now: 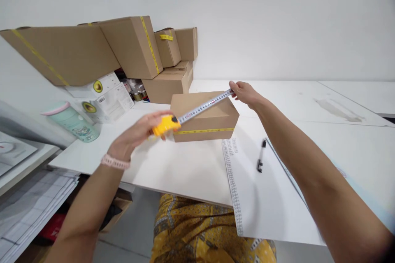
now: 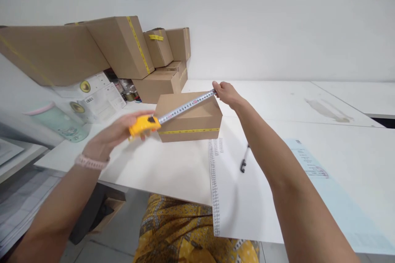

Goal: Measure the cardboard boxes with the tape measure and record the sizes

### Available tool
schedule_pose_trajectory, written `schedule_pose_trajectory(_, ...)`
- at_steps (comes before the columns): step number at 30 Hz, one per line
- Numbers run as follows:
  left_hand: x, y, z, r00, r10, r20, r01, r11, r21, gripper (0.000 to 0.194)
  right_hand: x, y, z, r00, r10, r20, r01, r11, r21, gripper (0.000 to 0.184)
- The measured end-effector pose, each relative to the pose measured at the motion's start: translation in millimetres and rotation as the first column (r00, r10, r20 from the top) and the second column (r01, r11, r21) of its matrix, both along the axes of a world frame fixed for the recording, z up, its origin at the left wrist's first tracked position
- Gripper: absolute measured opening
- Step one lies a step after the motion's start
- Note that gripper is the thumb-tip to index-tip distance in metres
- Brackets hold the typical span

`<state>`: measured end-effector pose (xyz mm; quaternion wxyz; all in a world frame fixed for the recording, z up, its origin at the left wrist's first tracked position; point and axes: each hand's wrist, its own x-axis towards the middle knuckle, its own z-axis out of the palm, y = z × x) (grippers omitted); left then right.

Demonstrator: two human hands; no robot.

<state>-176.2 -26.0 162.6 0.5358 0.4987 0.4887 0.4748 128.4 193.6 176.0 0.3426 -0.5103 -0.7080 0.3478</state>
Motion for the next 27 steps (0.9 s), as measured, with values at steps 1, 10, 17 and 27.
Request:
schedule_pose_trajectory(1,16.9,-15.9,-8.8,0.993,-0.103,0.049,0.105,0.993,-0.055,0.06,-5.3,-2.8,2.7,0.999,0.044,-0.009,-0.043,0.998,0.036,0.041)
schedule_pose_trajectory(10,140.0,-29.7,-66.0,0.817,0.019,0.577,0.009,0.999,-0.045,0.049,-59.5,-1.5,-13.6,0.995,0.089,-0.04,-0.085,0.992,0.091,0.058)
schedule_pose_trajectory(17,156.9,11.7,-42.7,0.786,0.132,0.604,-0.116,0.991,-0.066,0.043,-60.4,0.7,-23.1,0.994,0.108,0.021,-0.11,0.987,0.116,0.066)
schedule_pose_trajectory(27,170.6,16.9,-50.1,0.75,0.213,0.627,-0.182,0.977,-0.114,0.044,-68.9,13.6,-27.3,0.926,0.149,0.348,-0.202,0.972,0.121,0.068)
